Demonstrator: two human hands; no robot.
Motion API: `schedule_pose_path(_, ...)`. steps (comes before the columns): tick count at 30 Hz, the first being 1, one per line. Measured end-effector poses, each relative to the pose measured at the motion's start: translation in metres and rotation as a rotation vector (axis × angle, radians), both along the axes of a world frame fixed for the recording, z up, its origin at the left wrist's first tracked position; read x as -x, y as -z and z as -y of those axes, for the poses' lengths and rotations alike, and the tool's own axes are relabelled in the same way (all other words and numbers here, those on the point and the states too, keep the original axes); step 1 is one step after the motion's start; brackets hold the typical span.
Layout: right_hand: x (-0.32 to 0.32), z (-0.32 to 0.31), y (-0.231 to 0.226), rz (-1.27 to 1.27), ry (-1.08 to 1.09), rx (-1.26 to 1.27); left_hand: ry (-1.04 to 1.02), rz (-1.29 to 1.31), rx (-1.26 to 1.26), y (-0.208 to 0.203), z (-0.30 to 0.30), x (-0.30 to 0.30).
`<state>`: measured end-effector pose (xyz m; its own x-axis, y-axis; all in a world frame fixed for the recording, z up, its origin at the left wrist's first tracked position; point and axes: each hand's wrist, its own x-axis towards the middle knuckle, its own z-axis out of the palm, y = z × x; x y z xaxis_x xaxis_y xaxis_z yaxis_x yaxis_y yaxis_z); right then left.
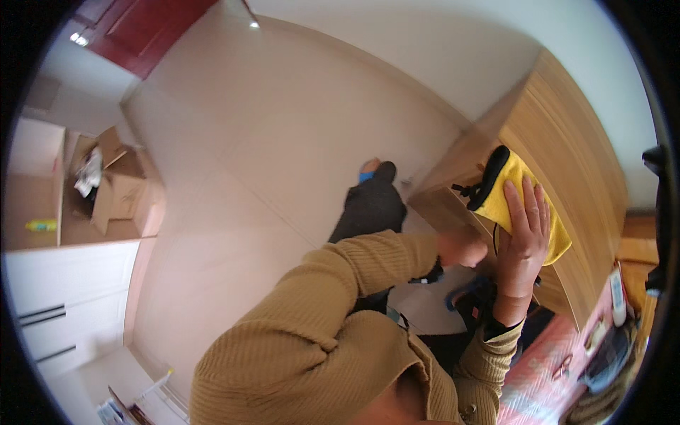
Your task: The person wipes a wooden nightstand and the surrounding floor with a yellow cloth, then moves the nightstand to clean underneath it. They handle a red plastic item and a small white box, placing them on the nightstand, and continue wiping the floor before returning the nightstand to its original position.
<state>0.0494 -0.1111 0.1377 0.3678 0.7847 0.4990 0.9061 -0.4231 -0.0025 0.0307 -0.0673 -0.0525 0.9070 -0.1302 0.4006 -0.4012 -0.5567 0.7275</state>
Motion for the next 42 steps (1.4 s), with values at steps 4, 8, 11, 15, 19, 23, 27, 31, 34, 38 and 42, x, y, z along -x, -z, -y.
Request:
schedule_pose_path(4,-0.013,0.061,0.003,-0.067,0.139,-0.008,0.028,0.008,-0.339,0.004,-0.002,0.006)
schedule_pose_path(8,-0.02,0.106,0.003,-0.14,0.25,-0.067,-0.052,0.035,-0.231,0.005,0.005,0.007)
schedule_pose_path(11,-0.024,0.121,0.006,-0.191,0.293,-0.075,-0.038,-0.068,-0.262,0.004,0.009,0.005)
schedule_pose_path(15,-0.027,0.124,0.013,-0.167,0.3,-0.077,-0.014,-0.103,-0.281,-0.005,0.006,0.006)
schedule_pose_path(19,-0.026,0.117,0.012,-0.201,0.324,-0.08,0.012,-0.166,-0.323,-0.012,0.006,0.007)
schedule_pose_path(23,-0.027,0.105,0.006,-0.199,0.299,-0.022,-0.099,-0.017,-0.246,-0.006,0.01,0.006)
schedule_pose_path(27,-0.024,0.091,0.0,-0.151,0.256,0.03,-0.101,0.054,-0.272,-0.002,0.012,0.006)
schedule_pose_path(31,-0.018,0.075,-0.011,-0.144,0.19,-0.004,-0.04,-0.108,-0.369,-0.007,0.011,0.006)
schedule_pose_path(34,-0.015,0.061,-0.017,-0.164,0.141,-0.014,0.049,-0.106,-0.456,-0.014,0.008,0.006)
schedule_pose_path(38,-0.02,0.045,-0.013,-0.179,0.11,0.009,0.101,-0.193,-0.465,-0.012,0.002,0.005)
schedule_pose_path(42,-0.02,0.045,-0.011,-0.141,0.096,-0.024,0.118,-0.195,-0.46,-0.007,-0.005,0.007)
